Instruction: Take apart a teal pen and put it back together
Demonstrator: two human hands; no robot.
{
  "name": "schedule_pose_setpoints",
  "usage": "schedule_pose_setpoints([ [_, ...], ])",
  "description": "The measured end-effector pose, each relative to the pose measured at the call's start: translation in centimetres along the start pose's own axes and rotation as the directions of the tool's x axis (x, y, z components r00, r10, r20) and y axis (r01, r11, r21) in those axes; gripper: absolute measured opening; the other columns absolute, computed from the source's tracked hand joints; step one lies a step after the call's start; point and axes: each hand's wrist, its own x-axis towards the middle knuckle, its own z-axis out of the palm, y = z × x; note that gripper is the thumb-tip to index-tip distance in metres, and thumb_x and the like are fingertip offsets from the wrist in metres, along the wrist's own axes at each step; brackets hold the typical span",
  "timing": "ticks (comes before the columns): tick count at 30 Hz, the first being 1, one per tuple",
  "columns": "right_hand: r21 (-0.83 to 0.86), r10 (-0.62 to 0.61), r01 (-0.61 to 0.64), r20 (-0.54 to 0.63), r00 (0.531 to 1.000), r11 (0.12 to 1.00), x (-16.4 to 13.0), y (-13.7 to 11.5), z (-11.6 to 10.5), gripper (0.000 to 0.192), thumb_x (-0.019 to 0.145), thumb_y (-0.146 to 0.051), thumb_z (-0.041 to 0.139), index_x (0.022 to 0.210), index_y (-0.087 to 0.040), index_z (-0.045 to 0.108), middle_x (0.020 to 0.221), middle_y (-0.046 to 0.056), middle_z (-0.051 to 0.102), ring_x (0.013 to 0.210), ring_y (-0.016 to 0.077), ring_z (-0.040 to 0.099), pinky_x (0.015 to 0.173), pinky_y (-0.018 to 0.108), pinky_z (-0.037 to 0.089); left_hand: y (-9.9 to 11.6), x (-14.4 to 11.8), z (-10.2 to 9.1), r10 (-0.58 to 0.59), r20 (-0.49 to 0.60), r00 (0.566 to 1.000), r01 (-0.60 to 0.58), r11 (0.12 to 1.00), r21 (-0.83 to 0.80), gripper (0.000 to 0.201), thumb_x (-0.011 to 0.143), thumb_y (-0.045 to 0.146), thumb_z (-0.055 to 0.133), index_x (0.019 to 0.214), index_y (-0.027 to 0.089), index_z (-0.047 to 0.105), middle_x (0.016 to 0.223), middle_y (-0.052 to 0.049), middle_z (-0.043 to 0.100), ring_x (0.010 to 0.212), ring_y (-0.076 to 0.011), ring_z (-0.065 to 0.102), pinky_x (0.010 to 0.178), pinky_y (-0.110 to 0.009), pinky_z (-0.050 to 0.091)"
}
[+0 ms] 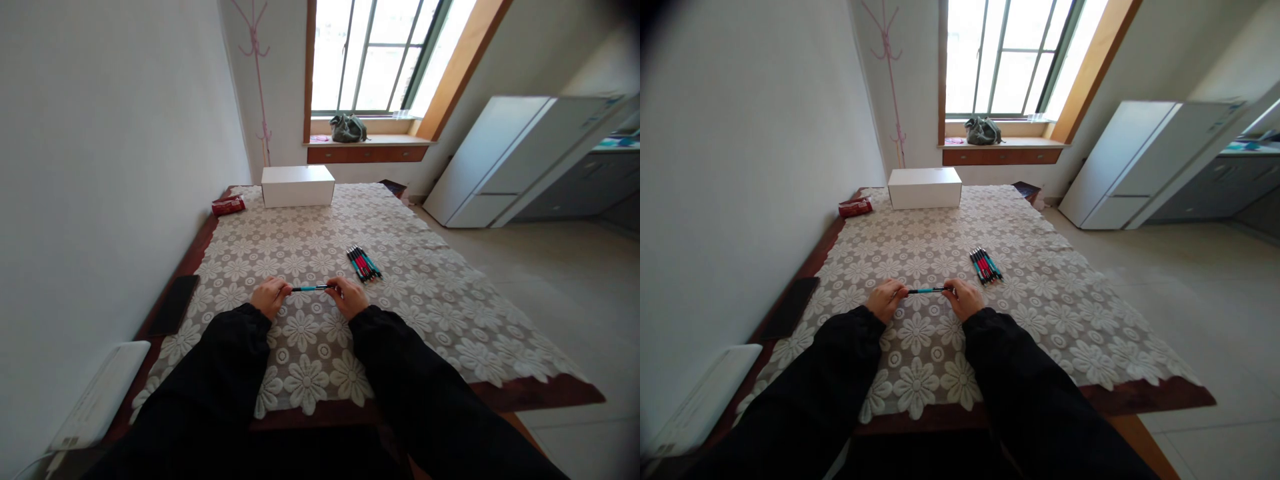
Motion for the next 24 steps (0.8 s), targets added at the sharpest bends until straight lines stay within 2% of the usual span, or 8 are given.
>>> schedule_pose_setpoints([
  [9, -0.034, 0.057, -0.054, 0.083, 0.995, 0.998, 0.00, 0.11, 0.09, 0.014, 0.090, -0.035, 0.057, 0.090, -0.022, 0.062, 0.080, 0.003, 0.068, 0.071, 0.0173, 0.060, 0.066, 0.028, 0.042, -0.44, -0.08, 0.24, 0.014, -0.037, 0.999, -0.014, 1.000, 0.015, 0.023, 0.094, 0.035, 0.051, 0.086, 0.021, 0.067, 0.088, -0.005, 0.070, 0.092, -0.0215, 0.060, 0.085, -0.036, 0.048],
  [12, 0.055, 0.076, -0.079, 0.056, 0.995, 0.995, 0.07, 0.15, 0.21, 0.015, 0.087, -0.036, 0.060, 0.090, -0.022, 0.064, 0.076, 0.002, 0.067, 0.065, 0.0157, 0.057, 0.063, 0.027, 0.042, -0.52, -0.08, 0.24, 0.016, -0.064, 0.998, -0.016, 1.000, 0.003, 0.019, 0.093, 0.033, 0.054, 0.088, 0.021, 0.067, 0.090, -0.005, 0.070, 0.093, -0.0220, 0.061, 0.086, -0.037, 0.048],
  [16, 0.277, 0.091, -0.094, 0.024, 0.996, 0.956, 0.13, -0.03, 0.39, 0.016, 0.084, -0.035, 0.061, 0.092, -0.021, 0.066, 0.078, 0.002, 0.067, 0.066, 0.0149, 0.057, 0.060, 0.026, 0.043, -0.65, -0.03, 0.22, -0.006, -0.121, 0.993, 0.002, 0.999, -0.033, 0.014, 0.090, 0.032, 0.059, 0.091, 0.022, 0.068, 0.091, -0.004, 0.071, 0.094, -0.0221, 0.062, 0.086, -0.037, 0.049],
  [19, 0.517, 0.147, -0.157, 0.062, 0.987, 0.841, 0.18, -0.19, 0.41, 0.021, 0.085, -0.039, 0.061, 0.094, -0.021, 0.066, 0.079, 0.003, 0.068, 0.066, 0.0147, 0.058, 0.055, 0.025, 0.042, -0.67, -0.06, 0.19, -0.028, -0.163, 0.986, 0.017, 0.998, -0.064, 0.012, 0.087, 0.031, 0.063, 0.091, 0.022, 0.069, 0.091, -0.003, 0.071, 0.094, -0.0221, 0.063, 0.086, -0.037, 0.050],
  [22, 0.735, 0.171, -0.232, 0.158, 0.972, 0.637, 0.28, -0.36, 0.15, 0.031, 0.084, -0.048, 0.063, 0.097, -0.020, 0.066, 0.078, 0.003, 0.067, 0.057, 0.0126, 0.053, 0.048, 0.024, 0.040, -0.48, -0.13, 0.12, -0.028, -0.173, 0.984, 0.010, 0.995, -0.100, 0.011, 0.085, 0.030, 0.065, 0.091, 0.022, 0.069, 0.089, -0.003, 0.071, 0.091, -0.0211, 0.064, 0.085, -0.036, 0.051],
  [24, 0.828, 0.134, -0.285, 0.252, 0.958, 0.483, 0.33, -0.58, -0.18, 0.036, 0.084, -0.051, 0.064, 0.101, -0.019, 0.067, 0.078, 0.004, 0.068, 0.055, 0.0121, 0.052, 0.047, 0.024, 0.040, -0.26, -0.18, 0.04, -0.020, -0.172, 0.985, -0.001, 0.993, -0.121, 0.011, 0.085, 0.030, 0.066, 0.091, 0.022, 0.070, 0.088, -0.003, 0.070, 0.089, -0.0204, 0.064, 0.084, -0.036, 0.052],
])
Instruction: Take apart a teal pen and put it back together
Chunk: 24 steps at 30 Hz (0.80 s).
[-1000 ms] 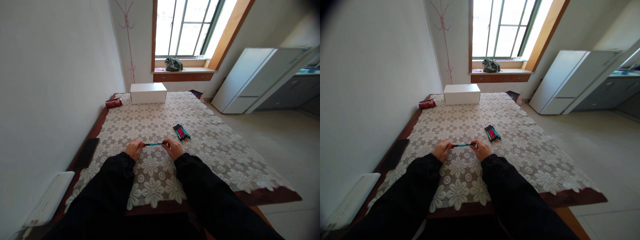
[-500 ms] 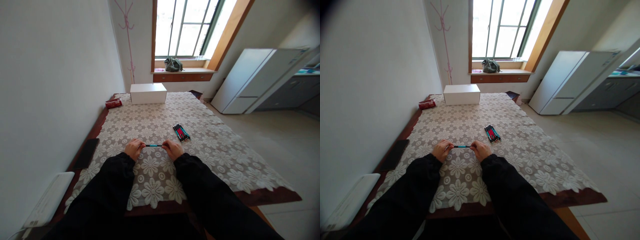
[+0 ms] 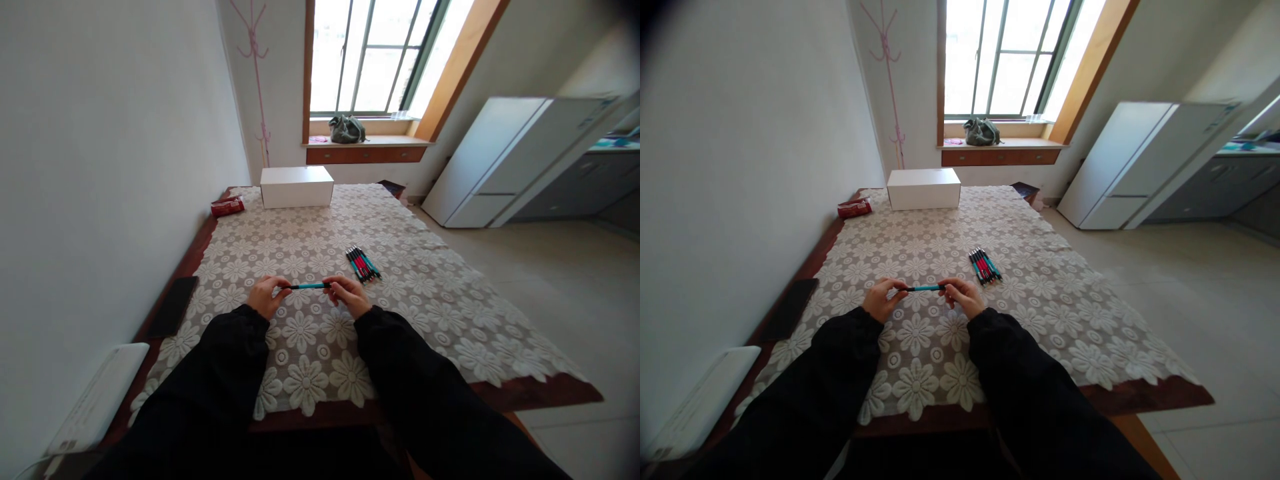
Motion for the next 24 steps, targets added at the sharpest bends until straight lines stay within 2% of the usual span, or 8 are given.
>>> schedule_pose_setpoints([
  [4, 0.210, 0.094, -0.131, 0.178, 0.980, 0.969, -0.4, -0.8, 0.2, 0.044, 0.082, -0.051, 0.068, 0.111, -0.018, 0.067, 0.085, 0.008, 0.069, 0.062, 0.0144, 0.058, 0.050, 0.025, 0.043, 0.4, 0.0, -0.1, 0.035, 0.012, 0.999, -0.035, 0.999, -0.036, 0.010, 0.084, 0.029, 0.067, 0.090, 0.022, 0.069, 0.088, -0.004, 0.070, 0.088, -0.0200, 0.065, 0.083, -0.035, 0.053],
  [9, 0.280, 0.138, -0.218, 0.277, 0.951, 0.935, -0.6, -1.0, 0.0, 0.039, 0.078, -0.048, 0.074, 0.102, -0.018, 0.068, 0.084, 0.009, 0.071, 0.067, 0.0173, 0.063, 0.055, 0.027, 0.046, 0.4, -0.1, -0.2, 0.080, 0.017, 0.997, -0.079, 0.995, -0.068, 0.008, 0.083, 0.027, 0.068, 0.089, 0.021, 0.069, 0.087, -0.004, 0.069, 0.086, -0.0193, 0.065, 0.081, -0.034, 0.053],
  [14, 0.310, 0.143, -0.226, 0.268, 0.953, 0.923, -0.5, -0.9, -0.3, 0.035, 0.075, -0.044, 0.078, 0.096, -0.018, 0.070, 0.080, 0.007, 0.071, 0.069, 0.0182, 0.065, 0.056, 0.026, 0.046, 0.5, -0.2, -0.3, 0.108, 0.028, 0.994, -0.105, 0.990, -0.099, 0.008, 0.082, 0.027, 0.069, 0.087, 0.021, 0.069, 0.085, -0.004, 0.069, 0.085, -0.0189, 0.066, 0.080, -0.033, 0.054],
  [19, 0.328, 0.142, -0.214, 0.230, 0.963, 0.920, -0.5, -1.2, -0.1, 0.045, 0.079, -0.048, 0.072, 0.110, -0.016, 0.068, 0.089, 0.011, 0.071, 0.071, 0.0184, 0.064, 0.057, 0.028, 0.047, 0.6, -0.1, -0.2, 0.095, 0.001, 0.995, -0.095, 0.993, -0.076, 0.010, 0.082, 0.028, 0.069, 0.089, 0.021, 0.069, 0.087, -0.004, 0.070, 0.085, -0.0195, 0.066, 0.079, -0.034, 0.054],
  [21, 0.324, 0.131, -0.191, 0.198, 0.971, 0.927, -0.5, -1.2, 0.1, 0.047, 0.081, -0.049, 0.069, 0.113, -0.016, 0.066, 0.090, 0.011, 0.071, 0.071, 0.0180, 0.064, 0.056, 0.028, 0.047, 0.6, -0.1, -0.2, 0.096, -0.008, 0.995, -0.096, 0.993, -0.070, 0.010, 0.083, 0.029, 0.068, 0.090, 0.021, 0.069, 0.087, -0.004, 0.070, 0.086, -0.0197, 0.066, 0.079, -0.034, 0.054],
  [24, 0.297, 0.109, -0.129, 0.083, 0.991, 0.946, -0.2, -0.8, 0.1, 0.042, 0.079, -0.048, 0.072, 0.106, -0.018, 0.065, 0.081, 0.007, 0.070, 0.062, 0.0152, 0.062, 0.051, 0.026, 0.044, 0.5, -0.1, -0.2, 0.090, -0.035, 0.995, -0.092, 0.994, -0.063, 0.011, 0.083, 0.029, 0.068, 0.091, 0.021, 0.069, 0.088, -0.004, 0.070, 0.085, -0.0194, 0.066, 0.080, -0.035, 0.054],
])
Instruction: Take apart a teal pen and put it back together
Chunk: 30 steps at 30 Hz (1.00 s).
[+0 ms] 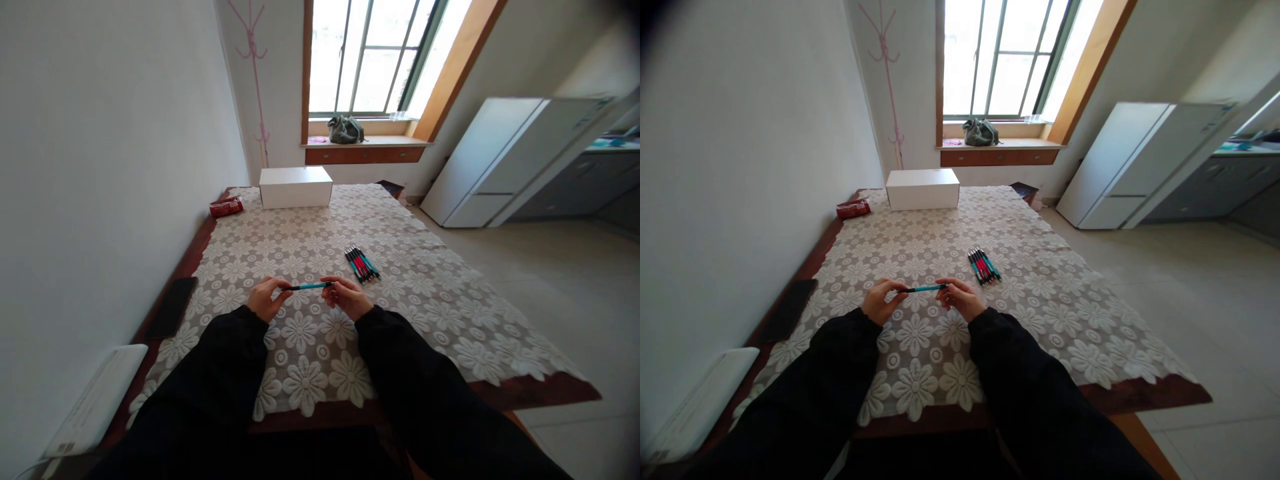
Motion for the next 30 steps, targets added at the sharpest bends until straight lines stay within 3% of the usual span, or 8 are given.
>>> schedule_pose_setpoints([
  [3, -0.078, -0.069, 0.057, -0.152, 0.986, 0.995, 0.44, 0.43, -0.32, 0.037, 0.073, -0.046, 0.078, 0.092, -0.020, 0.061, 0.071, 0.002, 0.069, 0.052, 0.0118, 0.057, 0.047, 0.023, 0.041, -0.12, 0.00, 0.01, -0.021, -0.025, 0.999, 0.021, 1.000, 0.016, 0.014, 0.084, 0.032, 0.068, 0.092, 0.021, 0.070, 0.088, -0.005, 0.071, 0.084, -0.0195, 0.066, 0.080, -0.035, 0.055],
  [6, -0.199, -0.120, 0.076, -0.218, 0.968, 0.977, 0.74, 0.64, -0.55, 0.040, 0.070, -0.050, 0.079, 0.085, -0.020, 0.057, 0.069, 0.001, 0.069, 0.050, 0.0119, 0.056, 0.044, 0.023, 0.040, -0.26, -0.01, 0.04, -0.049, -0.033, 0.998, 0.050, 0.998, 0.033, 0.016, 0.084, 0.036, 0.067, 0.090, 0.021, 0.071, 0.087, -0.005, 0.071, 0.084, -0.0196, 0.066, 0.078, -0.034, 0.054],
  [18, -0.511, -0.306, 0.163, -0.209, 0.929, 0.844, 0.42, 0.68, -0.07, 0.036, 0.079, -0.054, 0.068, 0.085, -0.020, 0.056, 0.068, 0.003, 0.068, 0.055, 0.0135, 0.056, 0.049, 0.026, 0.041, -0.59, -0.12, 0.09, -0.085, 0.001, 0.996, 0.084, 0.990, 0.111, 0.017, 0.086, 0.037, 0.063, 0.087, 0.022, 0.070, 0.083, -0.004, 0.070, 0.081, -0.0194, 0.066, 0.073, -0.032, 0.053],
  [26, -0.573, -0.325, 0.131, -0.251, 0.912, 0.809, 0.63, 0.76, -0.49, 0.034, 0.077, -0.052, 0.067, 0.084, -0.020, 0.057, 0.067, 0.003, 0.068, 0.055, 0.0140, 0.056, 0.050, 0.026, 0.041, -0.70, -0.11, 0.18, -0.024, 0.046, 0.999, 0.022, 0.999, 0.037, 0.012, 0.084, 0.032, 0.067, 0.090, 0.022, 0.069, 0.088, -0.004, 0.071, 0.086, -0.0201, 0.065, 0.078, -0.034, 0.054],
  [30, -0.663, -0.366, 0.149, -0.201, 0.909, 0.734, 0.46, 0.74, -0.58, 0.029, 0.082, -0.048, 0.064, 0.085, -0.019, 0.059, 0.071, 0.004, 0.069, 0.058, 0.0148, 0.058, 0.053, 0.027, 0.043, -0.56, -0.11, 0.04, -0.046, 0.017, 0.999, 0.044, 0.997, 0.057, 0.013, 0.085, 0.033, 0.066, 0.089, 0.022, 0.070, 0.088, -0.005, 0.071, 0.085, -0.0199, 0.066, 0.079, -0.034, 0.054],
])
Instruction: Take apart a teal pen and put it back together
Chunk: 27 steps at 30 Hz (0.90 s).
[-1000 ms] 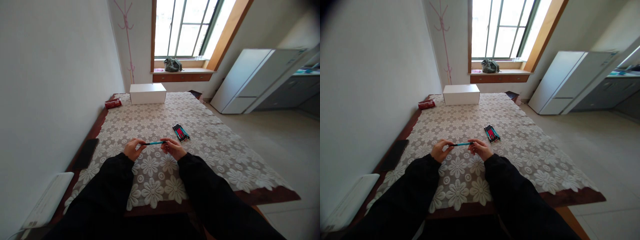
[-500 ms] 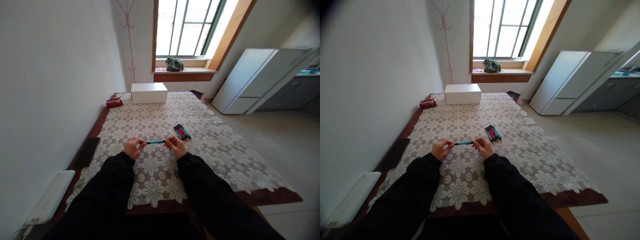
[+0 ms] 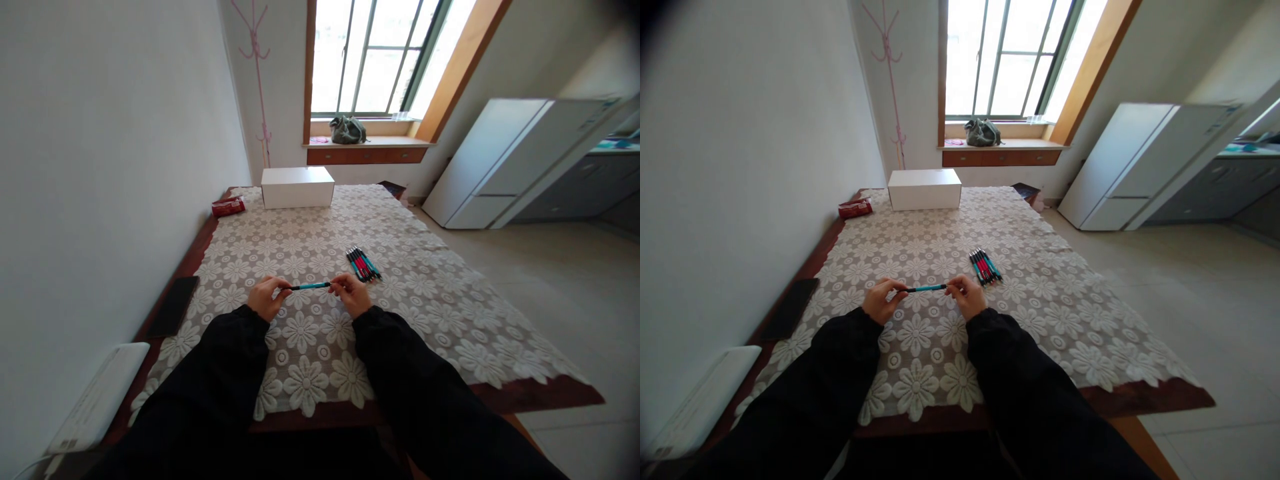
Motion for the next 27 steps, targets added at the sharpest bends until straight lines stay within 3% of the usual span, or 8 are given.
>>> schedule_pose_setpoints([
  [8, -0.098, -0.053, 0.048, -0.044, 0.998, 0.994, -0.2, -0.3, 0.1, 0.024, 0.085, -0.045, 0.060, 0.087, -0.020, 0.058, 0.071, 0.004, 0.069, 0.062, 0.0169, 0.061, 0.055, 0.028, 0.045, 0.2, 0.1, 0.0, -0.049, -0.051, 0.998, 0.050, 0.999, 0.021, 0.018, 0.084, 0.038, 0.066, 0.088, 0.022, 0.071, 0.086, -0.005, 0.071, 0.083, -0.0200, 0.066, 0.076, -0.032, 0.053],
  [14, -0.181, -0.096, 0.099, 0.026, 0.995, 0.978, -0.4, -0.5, 0.0, 0.022, 0.089, -0.043, 0.055, 0.082, -0.022, 0.058, 0.070, 0.004, 0.068, 0.061, 0.0169, 0.059, 0.054, 0.028, 0.045, 0.2, 0.2, -0.2, -0.056, -0.012, 0.998, 0.057, 0.997, 0.052, 0.031, 0.092, 0.037, 0.052, 0.071, 0.022, 0.068, 0.074, -0.004, 0.068, 0.078, -0.0184, 0.065, 0.073, -0.030, 0.051],
  [17, -0.211, -0.096, 0.105, 0.056, 0.994, 0.972, -0.4, -0.3, 0.0, 0.021, 0.090, -0.041, 0.053, 0.081, -0.022, 0.058, 0.068, 0.002, 0.067, 0.058, 0.0160, 0.058, 0.054, 0.028, 0.044, 0.1, 0.2, -0.2, -0.058, -0.005, 0.998, 0.059, 0.997, 0.054, 0.031, 0.092, 0.039, 0.052, 0.071, 0.022, 0.069, 0.072, -0.004, 0.067, 0.077, -0.0186, 0.064, 0.071, -0.030, 0.050],
  [21, -0.181, -0.070, 0.081, 0.064, 0.995, 0.980, -0.3, 0.1, 0.0, 0.018, 0.087, -0.038, 0.057, 0.079, -0.022, 0.058, 0.067, 0.002, 0.067, 0.057, 0.0155, 0.057, 0.054, 0.027, 0.043, -0.2, 0.1, 0.1, -0.064, -0.031, 0.997, 0.064, 0.998, -0.003, 0.019, 0.085, 0.039, 0.063, 0.083, 0.021, 0.071, 0.080, -0.004, 0.070, 0.078, -0.0186, 0.065, 0.072, -0.030, 0.052],
  [27, -0.002, 0.008, -0.007, 0.108, 0.994, 1.000, 0.0, 0.7, -0.1, 0.021, 0.083, -0.040, 0.062, 0.077, -0.021, 0.058, 0.068, 0.003, 0.069, 0.055, 0.0144, 0.056, 0.052, 0.027, 0.043, -0.4, 0.1, 0.2, -0.089, -0.073, 0.993, 0.089, 0.996, -0.014, 0.018, 0.082, 0.039, 0.067, 0.086, 0.022, 0.073, 0.082, -0.004, 0.071, 0.079, -0.0191, 0.065, 0.072, -0.031, 0.053],
])
